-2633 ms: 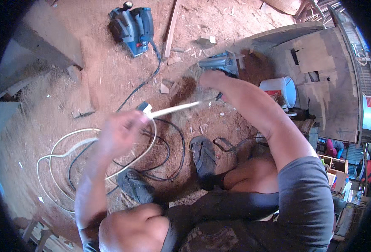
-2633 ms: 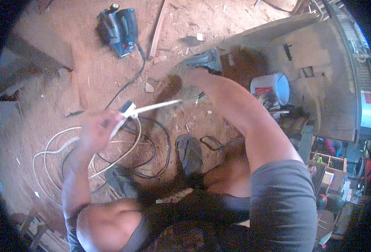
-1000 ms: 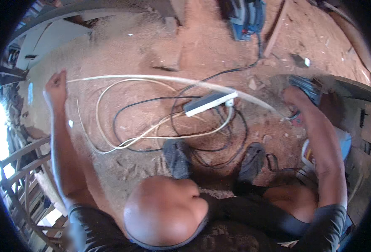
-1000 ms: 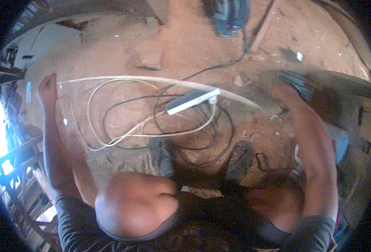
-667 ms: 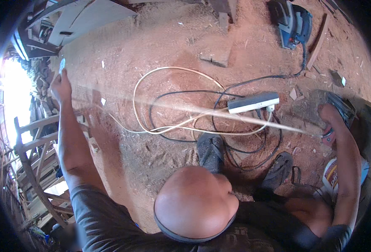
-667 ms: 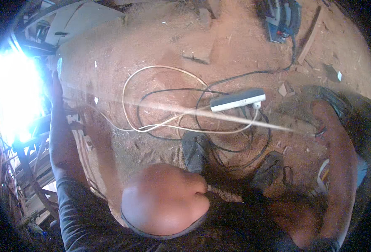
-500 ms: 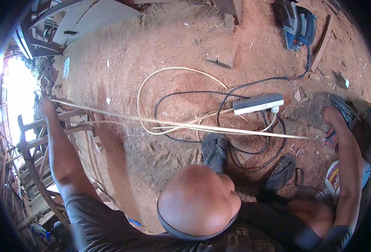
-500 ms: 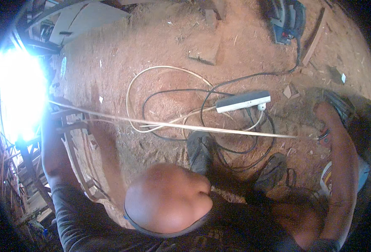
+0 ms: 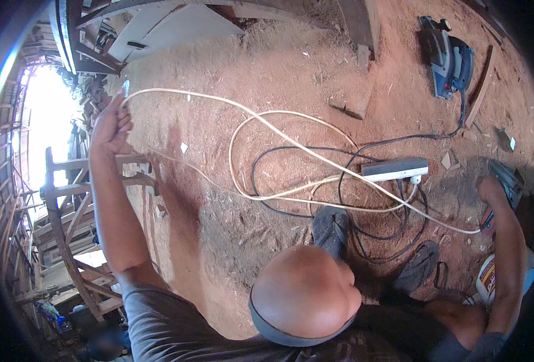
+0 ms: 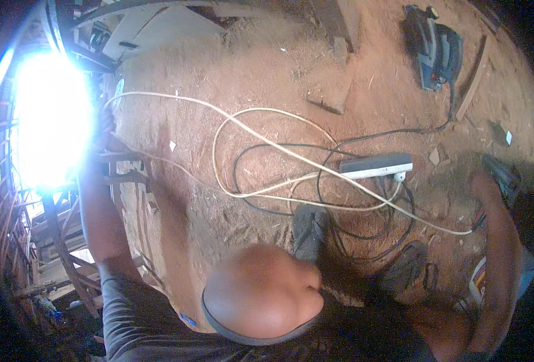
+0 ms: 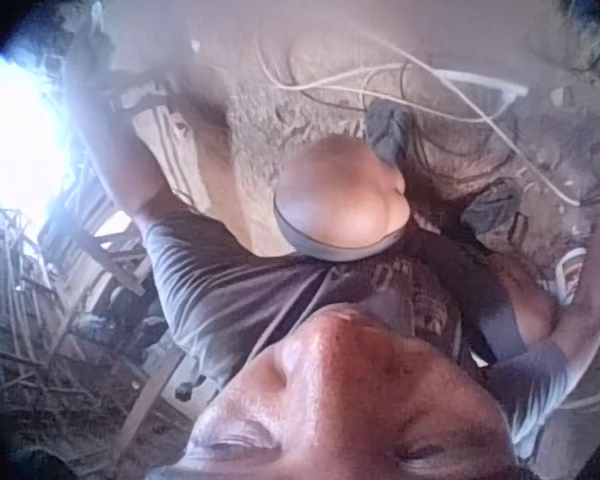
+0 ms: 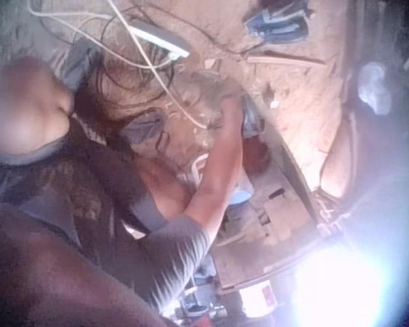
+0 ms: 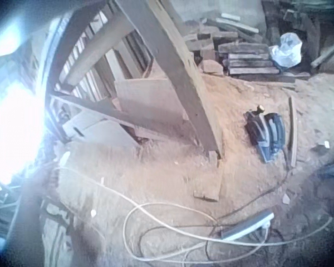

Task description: The person sits on the floor and handles a power cord and extension socket, then moves to a workbench to disassemble an electrical plug with a screwdriver. They strip the wire ends with pliers and prepare the wires for connection.

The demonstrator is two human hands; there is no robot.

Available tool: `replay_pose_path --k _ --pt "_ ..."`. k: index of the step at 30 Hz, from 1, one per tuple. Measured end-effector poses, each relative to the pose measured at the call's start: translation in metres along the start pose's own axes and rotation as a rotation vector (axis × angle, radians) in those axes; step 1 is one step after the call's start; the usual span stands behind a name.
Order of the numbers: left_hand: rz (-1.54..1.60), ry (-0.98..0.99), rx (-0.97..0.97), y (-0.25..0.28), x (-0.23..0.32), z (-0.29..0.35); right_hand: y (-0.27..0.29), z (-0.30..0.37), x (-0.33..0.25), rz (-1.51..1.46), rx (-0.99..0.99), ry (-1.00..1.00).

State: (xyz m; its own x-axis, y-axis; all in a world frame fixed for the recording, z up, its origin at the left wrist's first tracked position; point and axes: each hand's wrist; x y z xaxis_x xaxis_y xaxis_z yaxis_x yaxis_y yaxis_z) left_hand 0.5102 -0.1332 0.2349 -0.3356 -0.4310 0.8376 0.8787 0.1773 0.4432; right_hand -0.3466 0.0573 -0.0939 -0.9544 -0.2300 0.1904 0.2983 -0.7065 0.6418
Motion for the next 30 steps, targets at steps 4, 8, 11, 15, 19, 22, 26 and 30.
replay_pose_path --k 4,8,11,15,19,22,26,30 --pt "0.362 -0.117 -0.166 -0.095 0.016 0.008 -0.081 -0.032 0.059 -0.062 -0.048 -0.064" --pt "0.821 -0.218 -0.018 -0.134 0.001 0.011 -0.095 -0.040 0.063 -0.289 0.095 -0.146" --pt "1.127 -0.224 -0.085 -0.151 -0.028 0.010 -0.034 -0.022 0.022 -0.338 0.013 -0.249" --pt "1.240 -0.215 -0.063 -0.196 -0.059 -0.015 -0.039 -0.014 0.031 -0.294 -0.036 -0.218" --pt "1.011 -0.279 0.098 -0.222 -0.077 -0.042 -0.042 -0.003 0.026 -0.314 0.001 -0.235" --pt "0.530 -0.583 0.439 -0.188 -0.114 -0.076 -0.025 -0.010 0.018 -0.164 -0.080 -0.170" --pt "-1.127 -0.714 1.054 -0.255 -0.095 -0.014 0.017 0.001 -0.004 -0.402 -0.111 -0.299" --pt "-0.633 -1.236 0.237 -0.362 -0.089 0.058 -0.016 -0.020 0.021 -0.309 -0.157 -0.213"
Point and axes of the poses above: each hand's wrist, its own z-axis away from the middle knuckle, its own y-axis out of the back of the hand, x = y × z, and after that the axes turned 10 degrees about -z, right-handed
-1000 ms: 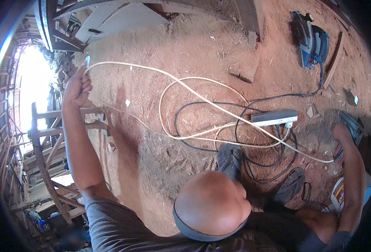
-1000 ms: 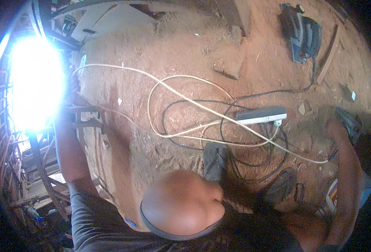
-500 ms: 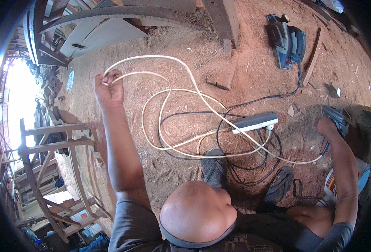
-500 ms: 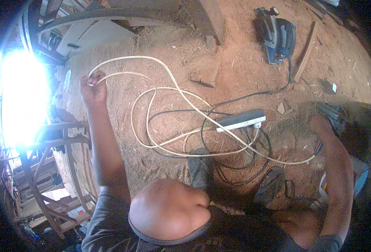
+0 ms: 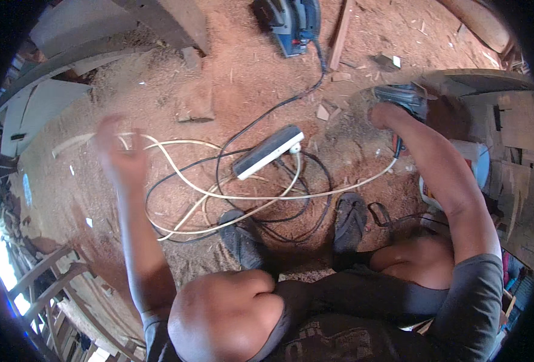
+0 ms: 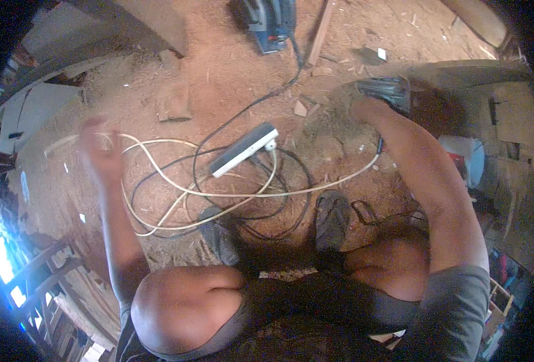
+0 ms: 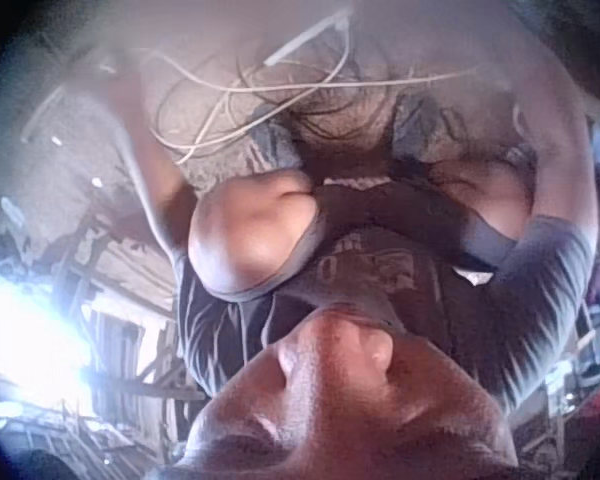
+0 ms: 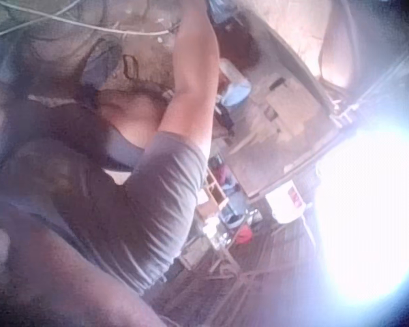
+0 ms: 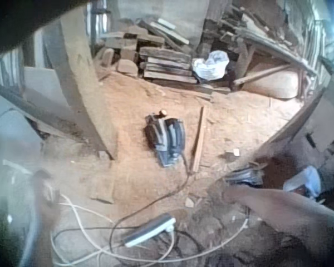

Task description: The person sits on the floor and handles a power cord and extension socket, then moves to a workbench to disassemble an electrical plug with a screwdriver. They strip the wire ends with pliers and prepare the wires for connection.

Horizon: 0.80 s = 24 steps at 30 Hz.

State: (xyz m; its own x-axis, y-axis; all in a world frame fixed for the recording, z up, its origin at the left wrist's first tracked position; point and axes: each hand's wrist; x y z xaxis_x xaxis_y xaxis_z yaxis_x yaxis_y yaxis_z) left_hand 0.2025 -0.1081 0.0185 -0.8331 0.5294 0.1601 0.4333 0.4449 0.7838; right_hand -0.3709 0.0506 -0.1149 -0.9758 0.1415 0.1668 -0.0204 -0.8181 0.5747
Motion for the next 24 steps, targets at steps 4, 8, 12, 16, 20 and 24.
replay_pose_path --k 4,8,12,16,20,24 --pt "0.571 -0.291 -0.508 -0.041 0.129 0.053 0.002 -0.011 0.003 0.230 -0.195 0.083" --pt "0.160 -0.375 -0.515 -0.059 0.187 0.087 0.008 0.002 -0.008 0.067 -0.062 0.021" --pt "0.107 -0.287 -0.657 -0.101 0.165 0.123 0.034 0.028 -0.030 -0.037 -0.079 -0.016" --pt "0.741 0.279 -1.110 -0.092 0.140 0.066 0.032 0.033 -0.013 -0.038 -0.160 -0.035" --pt "0.471 0.012 -0.894 -0.109 0.106 0.074 0.011 0.033 0.003 -0.088 0.052 -0.012" --pt "0.256 -0.088 -0.706 -0.099 0.120 0.074 0.003 0.066 -0.019 -0.104 0.109 -0.041"
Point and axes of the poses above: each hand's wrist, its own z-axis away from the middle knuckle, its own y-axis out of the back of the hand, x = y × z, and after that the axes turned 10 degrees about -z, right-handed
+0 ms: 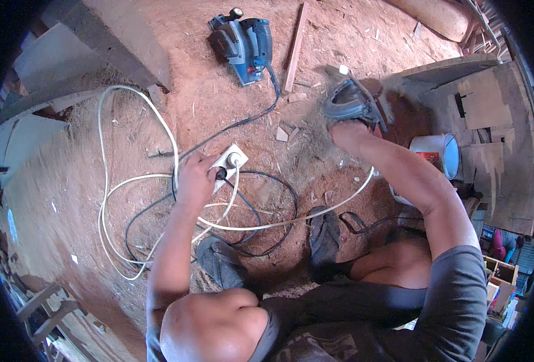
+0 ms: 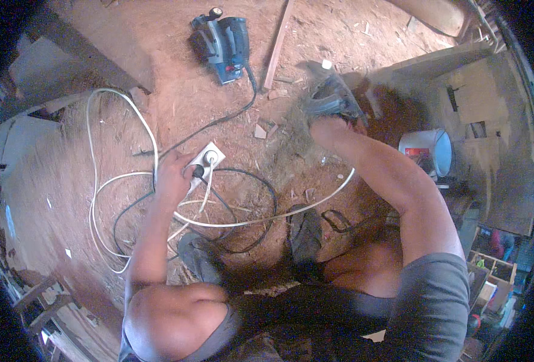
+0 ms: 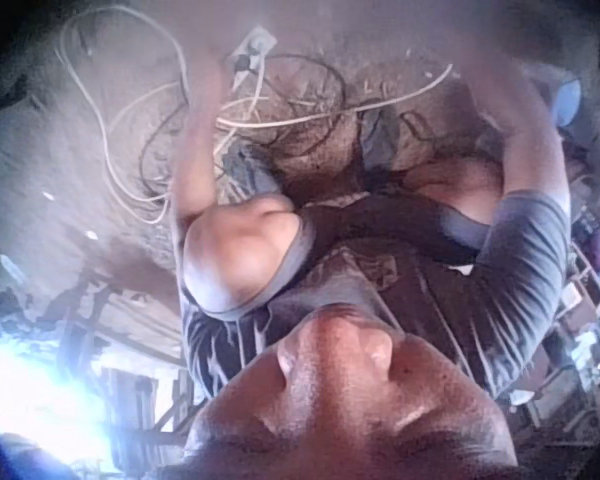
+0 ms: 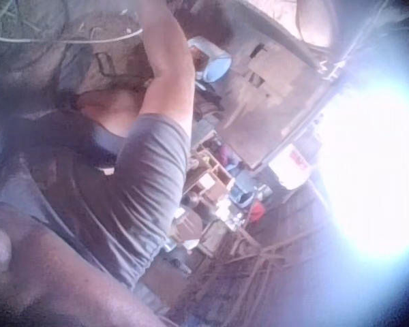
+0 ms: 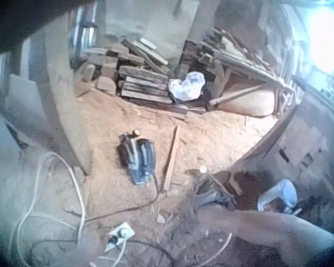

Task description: The person sits on the floor and handles a power cord and extension socket, then moves to a workbench to disassemble an electrical plug with a screwdriver. They strip the wire ends with pliers and prepare the wires for connection.

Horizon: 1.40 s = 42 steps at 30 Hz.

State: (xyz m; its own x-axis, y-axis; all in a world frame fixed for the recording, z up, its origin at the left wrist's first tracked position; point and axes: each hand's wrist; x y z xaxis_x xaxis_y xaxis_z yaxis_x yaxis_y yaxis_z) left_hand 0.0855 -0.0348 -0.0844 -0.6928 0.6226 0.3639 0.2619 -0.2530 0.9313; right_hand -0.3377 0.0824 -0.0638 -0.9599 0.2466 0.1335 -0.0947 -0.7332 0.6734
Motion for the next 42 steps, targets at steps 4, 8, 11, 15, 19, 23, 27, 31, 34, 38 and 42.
replay_pose_path --k 4,8,11,15,19,23,27,31,34,38,42 --pt "0.012 0.044 0.056 -0.003 0.025 -0.003 -0.026 -0.013 0.009 -0.038 0.114 -0.032" --pt "-0.042 0.114 -0.055 0.001 0.035 -0.005 -0.009 0.001 -0.007 0.024 -0.026 -0.030" --pt "-0.067 0.042 0.031 -0.002 0.047 -0.004 0.003 0.003 -0.012 -0.030 -0.038 -0.046" --pt "-0.172 -0.260 0.076 0.001 0.074 0.002 -0.020 -0.013 0.005 -0.050 0.030 -0.005" --pt "-0.249 -0.284 -0.165 -0.001 0.100 0.003 -0.027 -0.017 0.009 -0.041 0.079 -0.005" --pt "-0.141 -0.250 -0.174 -0.006 0.071 -0.009 -0.013 -0.004 -0.002 -0.096 -0.027 -0.047" --pt "-0.360 -0.699 -0.124 -0.008 0.071 -0.004 -0.004 -0.001 -0.006 -0.118 -0.001 -0.091" --pt "-0.599 -0.594 -0.201 -0.006 0.098 0.001 -0.012 -0.010 0.000 -0.057 -0.036 -0.056" --pt "-0.621 -0.554 -0.232 -0.009 0.101 -0.005 -0.006 -0.008 -0.004 -0.101 -0.020 -0.083" --pt "-0.424 -0.519 -0.089 -0.018 0.081 -0.023 -0.018 -0.013 0.005 -0.152 0.023 -0.051" --pt "-0.434 -0.569 0.013 -0.018 0.060 -0.046 -0.009 -0.011 -0.008 -0.163 0.016 -0.045"
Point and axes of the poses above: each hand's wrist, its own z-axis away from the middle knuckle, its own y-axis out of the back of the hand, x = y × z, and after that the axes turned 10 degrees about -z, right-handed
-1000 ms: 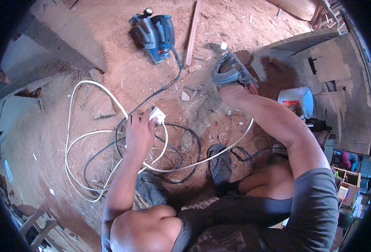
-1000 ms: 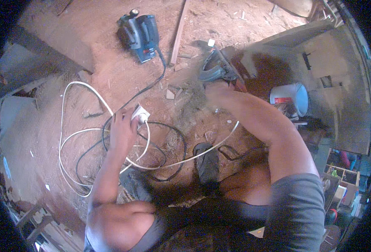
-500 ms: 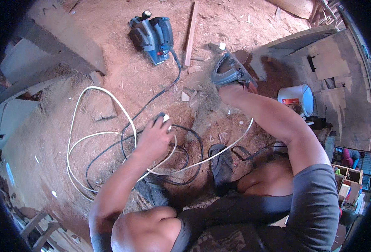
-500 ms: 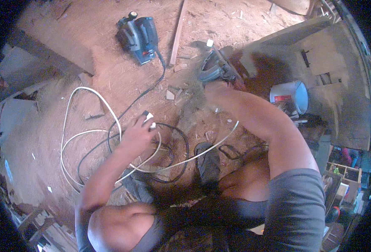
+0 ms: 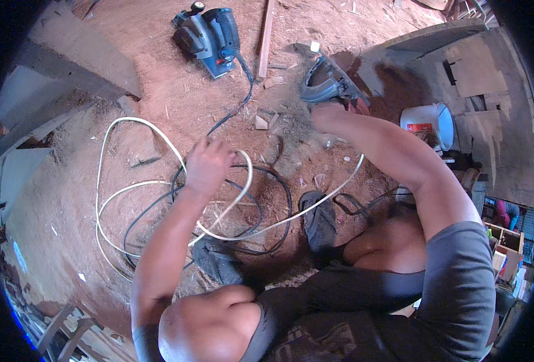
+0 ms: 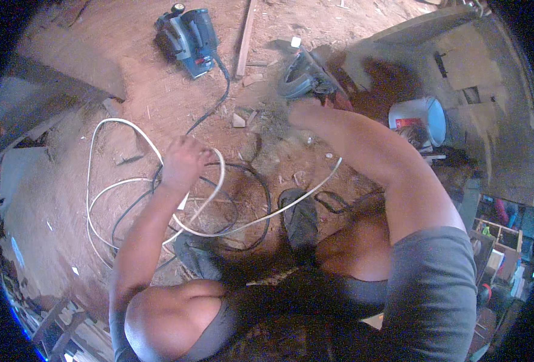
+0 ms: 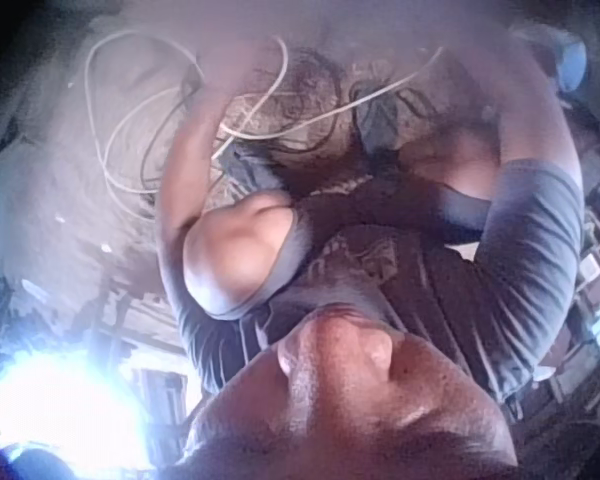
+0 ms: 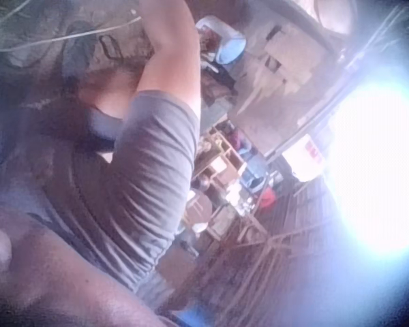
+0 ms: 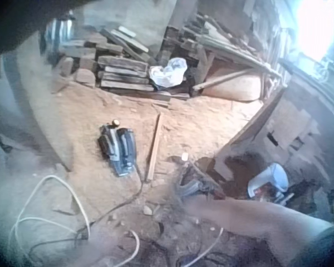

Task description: The person sits on the floor and handles a power cord and extension socket, then moves to a workbench to disassemble an electrical plug with a screwdriver. They strip the wire ends with pliers and prepare the wires for connection.

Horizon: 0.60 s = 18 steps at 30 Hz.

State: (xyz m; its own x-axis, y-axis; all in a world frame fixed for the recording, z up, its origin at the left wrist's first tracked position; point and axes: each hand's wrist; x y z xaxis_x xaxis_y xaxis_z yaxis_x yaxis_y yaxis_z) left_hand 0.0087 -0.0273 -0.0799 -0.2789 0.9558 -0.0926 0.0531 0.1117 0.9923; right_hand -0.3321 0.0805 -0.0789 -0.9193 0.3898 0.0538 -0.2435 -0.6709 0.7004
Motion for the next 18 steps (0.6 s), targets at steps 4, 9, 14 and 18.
replay_pose_path --k 4,9,14,18 --pt "0.396 0.349 0.091 0.007 -0.010 0.002 -0.003 -0.002 0.005 0.089 -0.025 0.047" --pt "0.441 0.232 -0.101 0.006 -0.021 0.008 -0.019 -0.006 0.021 0.120 0.084 0.068" --pt "0.574 0.257 -0.266 0.057 -0.015 0.004 0.033 0.026 0.017 -0.020 0.092 0.035" --pt "0.631 0.010 -0.293 0.114 -0.023 -0.011 0.092 0.059 0.061 -0.069 0.287 0.100"
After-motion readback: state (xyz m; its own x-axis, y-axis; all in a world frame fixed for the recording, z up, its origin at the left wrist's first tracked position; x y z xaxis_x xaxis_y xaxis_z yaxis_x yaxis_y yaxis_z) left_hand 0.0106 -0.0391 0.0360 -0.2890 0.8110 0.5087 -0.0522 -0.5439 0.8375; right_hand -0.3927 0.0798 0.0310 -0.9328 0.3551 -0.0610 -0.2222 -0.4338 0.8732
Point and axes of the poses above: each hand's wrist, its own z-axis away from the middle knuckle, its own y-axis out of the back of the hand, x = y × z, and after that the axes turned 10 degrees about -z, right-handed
